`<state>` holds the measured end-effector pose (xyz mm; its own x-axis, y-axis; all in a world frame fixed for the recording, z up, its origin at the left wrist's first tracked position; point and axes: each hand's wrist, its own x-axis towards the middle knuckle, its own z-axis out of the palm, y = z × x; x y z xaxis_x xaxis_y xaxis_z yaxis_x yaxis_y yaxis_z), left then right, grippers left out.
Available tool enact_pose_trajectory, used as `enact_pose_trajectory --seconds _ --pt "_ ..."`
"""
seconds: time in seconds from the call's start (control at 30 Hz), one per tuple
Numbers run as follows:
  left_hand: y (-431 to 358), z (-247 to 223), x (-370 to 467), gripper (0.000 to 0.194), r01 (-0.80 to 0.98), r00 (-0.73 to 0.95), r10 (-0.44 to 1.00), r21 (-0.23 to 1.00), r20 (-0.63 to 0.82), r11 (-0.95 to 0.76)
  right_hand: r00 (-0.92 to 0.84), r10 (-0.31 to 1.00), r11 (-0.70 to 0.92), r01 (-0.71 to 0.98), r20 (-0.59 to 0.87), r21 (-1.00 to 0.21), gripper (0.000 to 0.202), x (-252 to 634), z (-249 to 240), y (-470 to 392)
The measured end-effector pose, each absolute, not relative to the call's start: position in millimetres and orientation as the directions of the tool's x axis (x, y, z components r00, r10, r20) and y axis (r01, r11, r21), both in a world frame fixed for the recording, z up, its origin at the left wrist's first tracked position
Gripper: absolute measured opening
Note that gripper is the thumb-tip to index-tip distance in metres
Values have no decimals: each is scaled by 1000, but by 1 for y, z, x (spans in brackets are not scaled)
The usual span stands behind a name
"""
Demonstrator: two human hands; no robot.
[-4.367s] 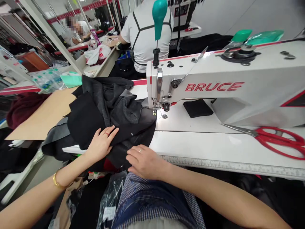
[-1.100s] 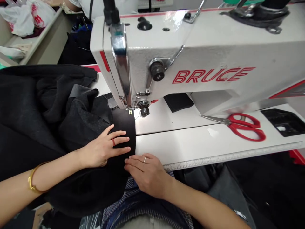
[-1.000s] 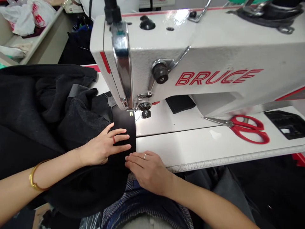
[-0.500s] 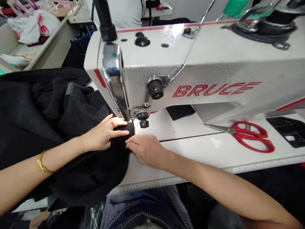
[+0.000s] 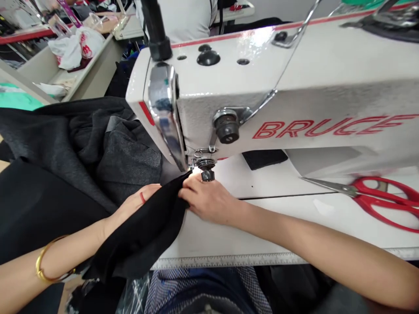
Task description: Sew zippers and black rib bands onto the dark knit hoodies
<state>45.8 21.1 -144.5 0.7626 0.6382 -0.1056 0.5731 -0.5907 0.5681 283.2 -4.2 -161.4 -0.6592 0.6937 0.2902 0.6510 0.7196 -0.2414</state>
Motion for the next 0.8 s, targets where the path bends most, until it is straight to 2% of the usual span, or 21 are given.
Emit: enact_pose_trajectory --seconds 0.1,0.17,0.37,0.6,0.73,0.8 --pt "29 -138 59 34 508 818 560 617 -127 -601 -807 489 872 454 331 -183 18 272 -163 -24" --pt "34 -136 69 36 519 832 517 614 -201 -595 -819 437 899 408 371 -159 20 266 -164 -39" --pt "45 -134 86 27 586 810 500 404 -306 -702 -757 477 871 476 446 -122 22 264 -162 -59" --pt "34 -118 89 30 391 914 312 350 -261 -852 -764 501 861 487 407 -147 20 266 -157 -60" --pt "36 -125 81 27 414 906 355 315 -228 -854 -758 497 863 484 421 -146 21 266 -157 -61" --pt "36 -130 76 33 431 901 385 307 -201 -848 -758 491 866 481 429 -141 21 266 -158 -61"
